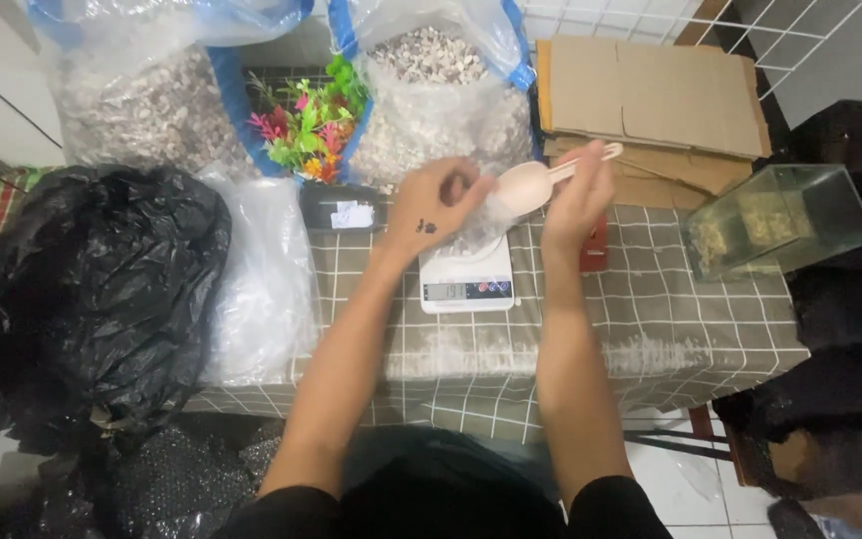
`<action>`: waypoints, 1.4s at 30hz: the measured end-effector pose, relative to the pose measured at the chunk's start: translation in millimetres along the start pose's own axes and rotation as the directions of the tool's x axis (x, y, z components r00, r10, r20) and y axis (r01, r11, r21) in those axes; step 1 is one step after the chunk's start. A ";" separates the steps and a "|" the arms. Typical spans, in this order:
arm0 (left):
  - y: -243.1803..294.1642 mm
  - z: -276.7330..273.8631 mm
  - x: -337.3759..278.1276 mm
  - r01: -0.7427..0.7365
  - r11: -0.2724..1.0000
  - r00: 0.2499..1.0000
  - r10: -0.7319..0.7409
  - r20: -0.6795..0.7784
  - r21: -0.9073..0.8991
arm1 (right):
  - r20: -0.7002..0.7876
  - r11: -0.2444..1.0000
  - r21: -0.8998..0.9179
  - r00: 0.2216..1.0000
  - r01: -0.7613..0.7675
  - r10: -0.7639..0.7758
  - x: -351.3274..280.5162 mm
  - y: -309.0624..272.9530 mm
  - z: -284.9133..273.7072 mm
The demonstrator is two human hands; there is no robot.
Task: The person is scooping small white stones from a large bag into a small plastic bag and weighing them on a digital scale to create small packages.
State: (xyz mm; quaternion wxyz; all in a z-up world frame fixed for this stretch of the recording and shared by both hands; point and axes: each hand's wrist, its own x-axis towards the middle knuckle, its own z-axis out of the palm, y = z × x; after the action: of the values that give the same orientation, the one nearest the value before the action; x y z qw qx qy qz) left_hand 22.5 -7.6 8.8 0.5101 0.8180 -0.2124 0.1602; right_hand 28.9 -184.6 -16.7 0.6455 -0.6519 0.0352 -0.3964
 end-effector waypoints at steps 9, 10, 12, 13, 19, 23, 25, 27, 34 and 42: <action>-16.9 7.9 -2.9 -0.093 0.991 0.995 0.089 -0.038 -0.096 | 0.063 0.809 -0.302 0.858 0.504 -0.510 -8.4 8.7 4.0; -5.5 -3.5 -1.8 -0.096 0.991 0.995 0.093 -0.045 -0.092 | 0.064 0.808 -0.295 0.855 0.509 -0.515 -6.7 6.3 5.7; 17.7 -22.7 -3.2 -0.029 0.982 0.996 0.044 0.079 -0.186 | 0.091 0.792 -0.348 0.859 0.502 -0.504 -6.5 2.5 3.7; 12.2 -29.3 -4.1 -0.034 0.982 0.996 0.050 0.081 -0.186 | 0.086 0.791 -0.350 0.858 0.503 -0.507 -5.9 -0.2 2.2; -5.2 -50.9 -6.9 0.043 0.999 0.969 -0.047 0.243 0.024 | 0.025 0.857 -0.340 0.914 0.388 -0.404 -7.1 -9.4 0.6; -9.8 -50.8 -7.4 0.029 0.997 0.969 -0.044 0.245 0.065 | 0.023 0.866 -0.347 0.926 0.361 -0.377 -6.7 -8.6 0.5; -9.2 -52.1 -7.0 0.032 0.996 0.968 -0.051 0.247 0.080 | 0.022 0.876 -0.337 0.933 0.344 -0.358 -5.5 -4.1 0.3; -3.7 -54.8 -6.2 0.058 0.994 0.963 -0.079 0.258 0.088 | 0.027 0.893 -0.325 0.947 0.310 -0.319 -4.7 -2.9 0.6; -28.7 -46.6 -7.8 0.043 0.999 0.959 -0.047 0.279 0.018 | 0.004 0.888 -0.385 0.962 0.253 -0.272 -12.0 -0.7 8.2; -30.6 -40.3 -6.0 0.093 0.995 0.970 -0.080 0.230 -0.047 | 0.096 0.935 -0.324 0.988 0.147 -0.122 -17.0 -0.4 11.1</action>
State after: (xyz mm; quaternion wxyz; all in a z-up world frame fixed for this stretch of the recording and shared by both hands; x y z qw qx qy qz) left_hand 31.2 41.8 -0.2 0.5123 0.8243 -0.2382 0.0369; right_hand 23.3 -166.0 -22.8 0.4996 -0.7659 0.0322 -0.4034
